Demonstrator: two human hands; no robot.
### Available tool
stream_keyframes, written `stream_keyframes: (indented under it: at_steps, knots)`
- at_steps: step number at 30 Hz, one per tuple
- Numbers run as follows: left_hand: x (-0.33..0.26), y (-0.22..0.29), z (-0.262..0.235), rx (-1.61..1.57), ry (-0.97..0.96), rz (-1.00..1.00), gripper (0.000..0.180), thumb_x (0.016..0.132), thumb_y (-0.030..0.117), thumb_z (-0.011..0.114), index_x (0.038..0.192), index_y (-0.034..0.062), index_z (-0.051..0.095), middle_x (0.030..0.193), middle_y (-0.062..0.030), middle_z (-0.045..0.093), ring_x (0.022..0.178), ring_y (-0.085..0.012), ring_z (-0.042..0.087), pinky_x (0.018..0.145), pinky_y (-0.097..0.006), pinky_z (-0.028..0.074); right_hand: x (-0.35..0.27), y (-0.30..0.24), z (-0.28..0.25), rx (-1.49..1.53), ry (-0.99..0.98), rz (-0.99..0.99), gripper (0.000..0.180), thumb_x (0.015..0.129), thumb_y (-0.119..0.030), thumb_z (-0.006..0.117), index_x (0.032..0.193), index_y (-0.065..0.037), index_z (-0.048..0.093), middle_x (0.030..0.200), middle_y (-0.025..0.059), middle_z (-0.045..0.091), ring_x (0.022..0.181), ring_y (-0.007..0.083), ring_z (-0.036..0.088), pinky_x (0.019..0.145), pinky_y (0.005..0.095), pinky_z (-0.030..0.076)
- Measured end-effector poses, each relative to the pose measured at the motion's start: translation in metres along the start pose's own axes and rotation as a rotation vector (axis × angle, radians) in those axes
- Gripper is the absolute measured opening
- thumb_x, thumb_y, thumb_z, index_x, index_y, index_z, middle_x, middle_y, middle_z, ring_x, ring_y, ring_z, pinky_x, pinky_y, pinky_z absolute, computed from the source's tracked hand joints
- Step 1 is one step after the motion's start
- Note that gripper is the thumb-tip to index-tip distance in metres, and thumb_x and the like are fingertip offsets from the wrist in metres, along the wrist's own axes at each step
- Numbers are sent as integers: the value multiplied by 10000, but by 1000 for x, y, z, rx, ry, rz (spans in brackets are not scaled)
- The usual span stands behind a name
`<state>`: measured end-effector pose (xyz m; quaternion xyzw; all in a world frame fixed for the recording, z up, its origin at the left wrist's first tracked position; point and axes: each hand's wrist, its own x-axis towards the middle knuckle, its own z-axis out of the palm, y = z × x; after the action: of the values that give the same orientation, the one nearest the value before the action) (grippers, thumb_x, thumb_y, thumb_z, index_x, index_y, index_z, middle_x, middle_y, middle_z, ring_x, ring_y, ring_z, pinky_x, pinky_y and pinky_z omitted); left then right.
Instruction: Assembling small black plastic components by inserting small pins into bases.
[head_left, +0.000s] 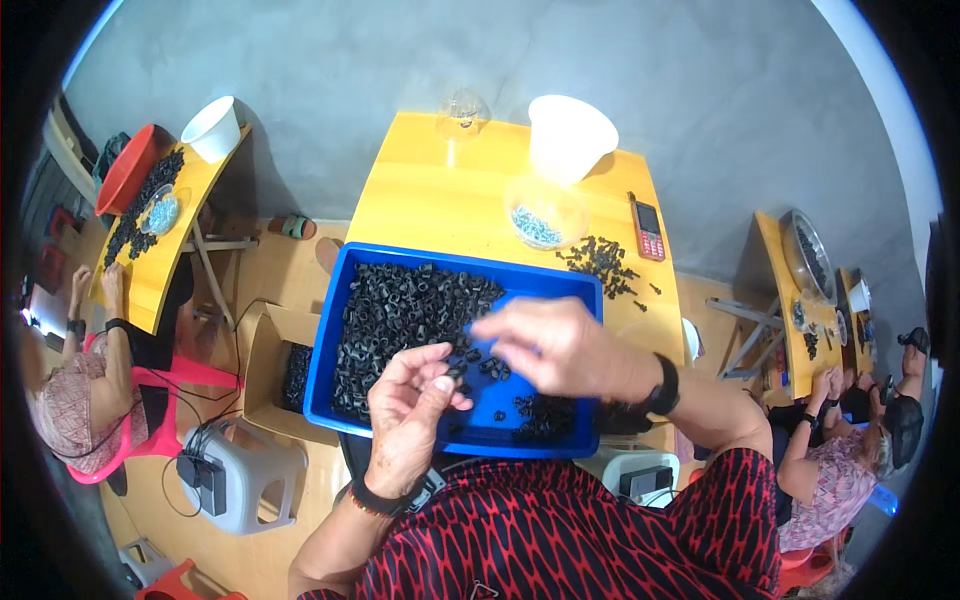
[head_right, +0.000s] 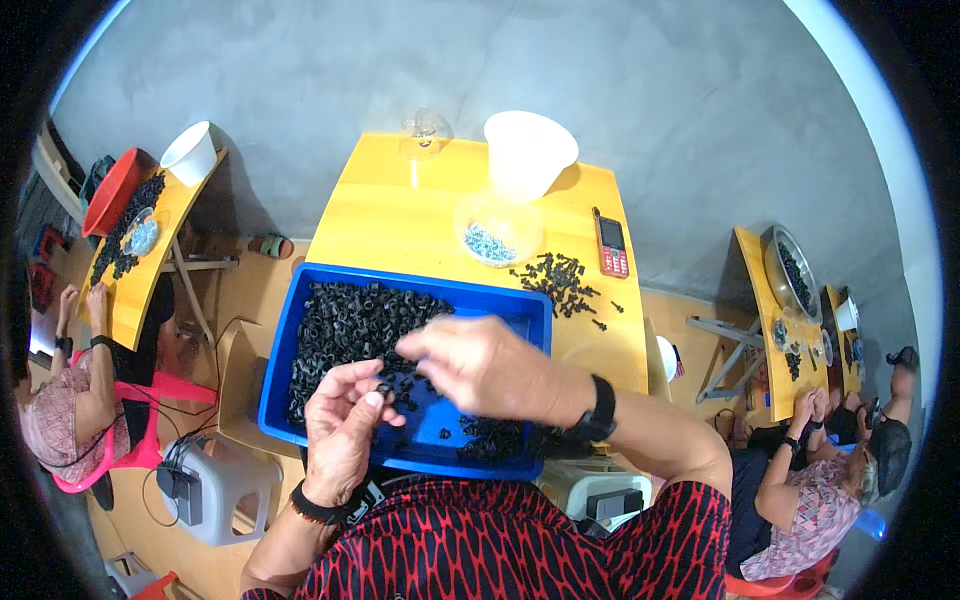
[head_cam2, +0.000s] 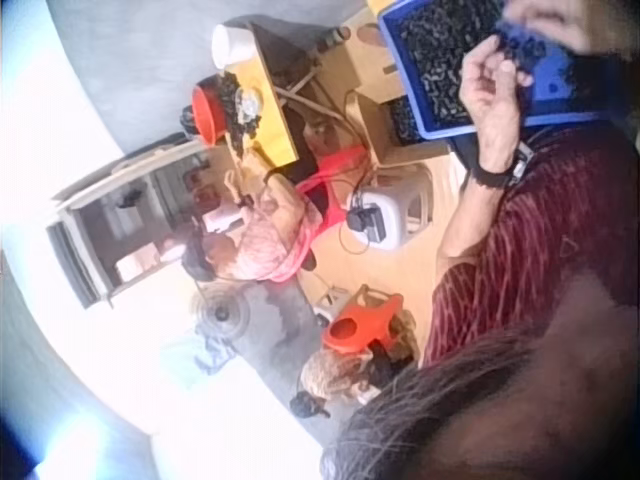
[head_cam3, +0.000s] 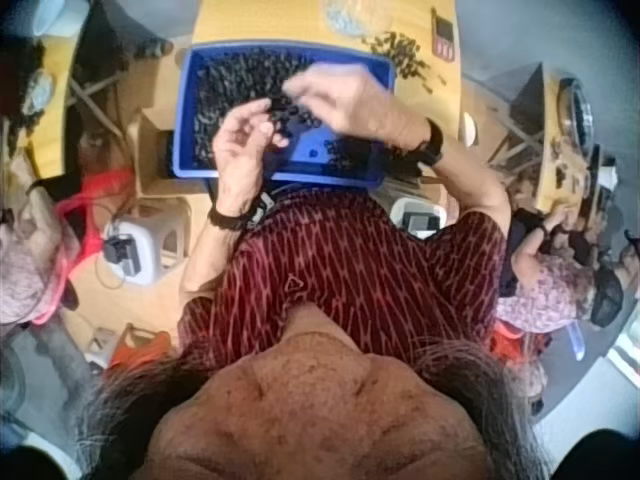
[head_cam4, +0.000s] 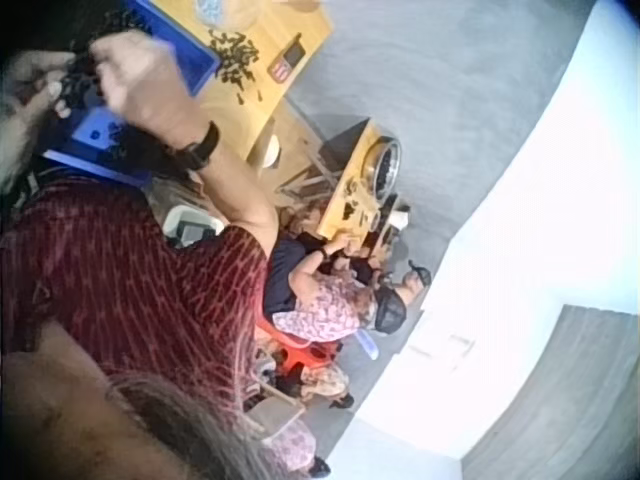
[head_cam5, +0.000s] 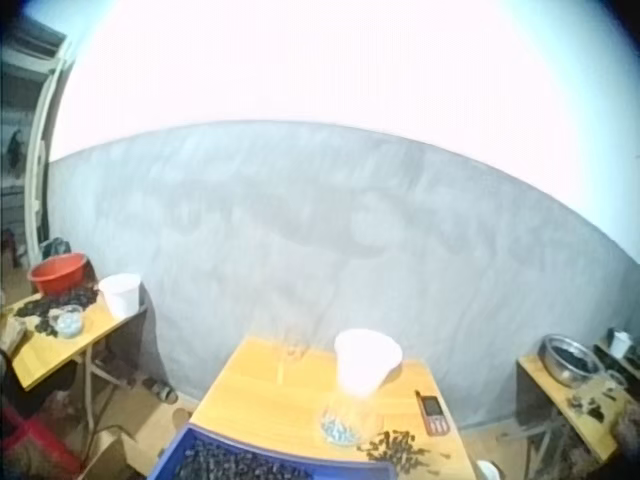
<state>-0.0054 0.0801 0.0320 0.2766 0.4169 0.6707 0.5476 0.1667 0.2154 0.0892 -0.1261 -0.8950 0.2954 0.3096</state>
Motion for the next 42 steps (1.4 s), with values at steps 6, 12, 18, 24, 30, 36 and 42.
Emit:
stream_keyframes:
  at_steps: [6,12,18,24,30,36,42]
  knots:
    - [-11,9,-24,446,110,274,170,970,79,623,1093,-36,649,924,-51,598,757,-123,633,701,-284,581,27,100,-86,-408,242,438,324,867,-68,643,1170,35,595,1112,233,630,1006,368,646,870,424,526]
    - [-14,0,-26,446,178,276,159,974,92,626,1080,-26,636,948,-53,613,759,-125,649,699,-276,577,40,184,-117,-851,104,507,453,858,-109,654,1281,5,540,1249,246,566,1230,403,509,1024,474,435]
    - [-13,-3,-29,450,203,267,153,973,88,627,1075,-26,627,923,-57,624,753,-118,645,705,-281,587,47,198,-101,-805,45,581,330,866,-38,594,1191,16,607,1195,246,597,1186,395,549,992,466,465]
    - [-10,-3,-28,465,181,249,150,972,78,626,1076,-29,627,913,-61,622,754,-113,638,705,-278,587,46,196,-112,-804,147,453,158,873,0,604,1018,29,659,1024,216,645,982,400,628,861,456,524]
    - [-13,-2,-29,448,177,231,142,967,52,625,1086,-25,629,948,-46,594,777,-98,616,711,-256,566,67,134,-71,-491,189,116,155,854,15,564,977,14,658,937,198,655,933,378,647,854,443,535]
    - [-14,-4,-29,457,162,247,145,963,50,629,1086,-26,631,957,-45,598,778,-98,616,707,-250,561,79,123,-38,-555,85,-34,146,822,23,613,961,-15,638,920,172,636,918,360,636,810,434,539]
    - [-16,-3,-29,455,165,257,147,956,47,636,1081,-30,633,957,-51,615,743,-108,633,675,-251,556,67,127,-24,-630,-140,23,126,806,5,586,910,-14,654,906,157,632,970,348,633,863,439,536]
